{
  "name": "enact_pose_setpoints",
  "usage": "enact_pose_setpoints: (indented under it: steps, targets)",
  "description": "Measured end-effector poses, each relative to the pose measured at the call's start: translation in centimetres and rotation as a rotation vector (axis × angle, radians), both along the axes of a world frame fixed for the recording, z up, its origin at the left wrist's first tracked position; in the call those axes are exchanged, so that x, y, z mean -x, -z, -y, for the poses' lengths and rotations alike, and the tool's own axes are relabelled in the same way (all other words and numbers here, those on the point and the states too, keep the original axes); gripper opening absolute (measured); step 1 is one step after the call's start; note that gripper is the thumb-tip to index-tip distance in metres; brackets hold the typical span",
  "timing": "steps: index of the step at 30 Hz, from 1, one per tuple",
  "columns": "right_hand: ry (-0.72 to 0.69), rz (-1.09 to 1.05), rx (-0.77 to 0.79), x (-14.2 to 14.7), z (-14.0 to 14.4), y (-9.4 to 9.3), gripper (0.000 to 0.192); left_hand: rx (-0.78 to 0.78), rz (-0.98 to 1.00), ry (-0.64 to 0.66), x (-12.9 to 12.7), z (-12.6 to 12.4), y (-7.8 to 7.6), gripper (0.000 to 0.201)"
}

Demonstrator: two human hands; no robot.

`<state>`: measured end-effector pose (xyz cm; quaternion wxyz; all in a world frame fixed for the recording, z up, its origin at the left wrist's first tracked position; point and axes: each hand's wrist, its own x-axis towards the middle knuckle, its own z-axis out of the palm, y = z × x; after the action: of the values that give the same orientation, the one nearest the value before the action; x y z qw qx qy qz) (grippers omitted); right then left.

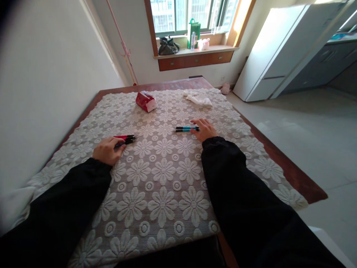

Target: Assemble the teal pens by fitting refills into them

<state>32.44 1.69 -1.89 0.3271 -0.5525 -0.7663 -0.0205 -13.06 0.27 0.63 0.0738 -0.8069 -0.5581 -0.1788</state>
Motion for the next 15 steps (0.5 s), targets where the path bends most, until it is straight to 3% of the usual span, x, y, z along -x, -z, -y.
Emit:
enact_pose_setpoints:
  steps: [4,9,12,15]
  targets:
    - [-0.107,-0.070,-0.203,0.6,0.5,-0.6,0.032,0.038,-0.107,0.048,-0.2,-0.6,-0.2,0.018]
    - [-0.116,-0.144,-0.377,2.0,1.5,-1.1,0.029,-0.041,-0.102,0.165,-0.2,-0.6,-0.1,0.021]
    - [-0.214,-0.089,-0.361,3.1,2.0,-1.3,0.029,-0.049,0.035,0.319,-1.7,-0.2,-0.4,0.022]
    - [-0.335,-0.018,-0.314,4.2,2.4,-1.4,0.028,0.010,0.202,0.450,-5.2,0.4,-1.4,0.023]
